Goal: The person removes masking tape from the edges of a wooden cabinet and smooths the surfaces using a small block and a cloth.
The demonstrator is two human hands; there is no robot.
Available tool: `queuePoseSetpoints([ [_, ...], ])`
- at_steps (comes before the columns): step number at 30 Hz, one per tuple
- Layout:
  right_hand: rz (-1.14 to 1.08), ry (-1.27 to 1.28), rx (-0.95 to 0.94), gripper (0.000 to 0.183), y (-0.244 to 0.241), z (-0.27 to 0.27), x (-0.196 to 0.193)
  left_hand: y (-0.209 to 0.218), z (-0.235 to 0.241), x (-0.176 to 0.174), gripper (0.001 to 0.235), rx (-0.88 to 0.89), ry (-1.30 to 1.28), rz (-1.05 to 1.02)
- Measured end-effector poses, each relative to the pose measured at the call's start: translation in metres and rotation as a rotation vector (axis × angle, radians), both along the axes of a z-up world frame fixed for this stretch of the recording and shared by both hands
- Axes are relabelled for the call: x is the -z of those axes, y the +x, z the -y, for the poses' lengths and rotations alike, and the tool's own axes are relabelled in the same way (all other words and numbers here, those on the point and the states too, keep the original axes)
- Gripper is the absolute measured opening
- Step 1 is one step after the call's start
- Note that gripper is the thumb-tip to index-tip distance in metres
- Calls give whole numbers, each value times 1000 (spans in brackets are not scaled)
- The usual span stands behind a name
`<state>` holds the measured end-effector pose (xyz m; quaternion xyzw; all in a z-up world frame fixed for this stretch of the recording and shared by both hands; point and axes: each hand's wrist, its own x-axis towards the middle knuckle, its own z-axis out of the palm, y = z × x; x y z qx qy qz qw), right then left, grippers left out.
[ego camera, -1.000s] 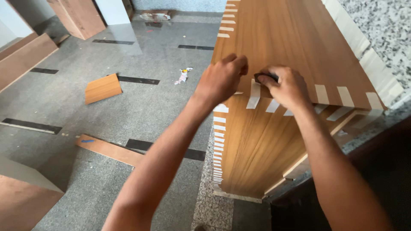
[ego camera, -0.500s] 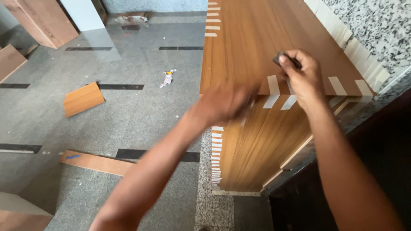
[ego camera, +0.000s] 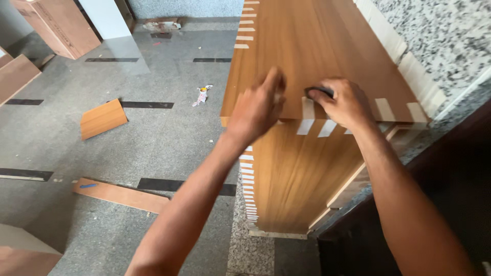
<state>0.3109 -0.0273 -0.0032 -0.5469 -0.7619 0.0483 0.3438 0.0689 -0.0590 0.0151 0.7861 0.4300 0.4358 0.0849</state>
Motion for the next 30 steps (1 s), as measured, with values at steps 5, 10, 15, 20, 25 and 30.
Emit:
queuePoseSetpoints([
  [5, -567, -110, -119, 24, 26, -9, 3, 40, -37, -22, 14, 50, -123, -317],
  [10, -477, -59, 9, 17, 46, -2, 5, 57, -31, -10, 9, -8, 19, -456],
  [15, -269, 45, -85, 17, 53, 9, -5, 26, 29, 15, 13, 38, 63, -412],
  [20, -129, 48, 12, 19, 49, 15, -7, 45, 69, 73, 19, 148, -427, -707],
  [25, -74, -109, 1, 22, 47, 8, -10, 61, 80, 89, 31, 359, -434, -551],
  [30, -274, -108, -237, 21, 60, 4, -3, 64, 18, 28, 35, -61, 34, -202],
])
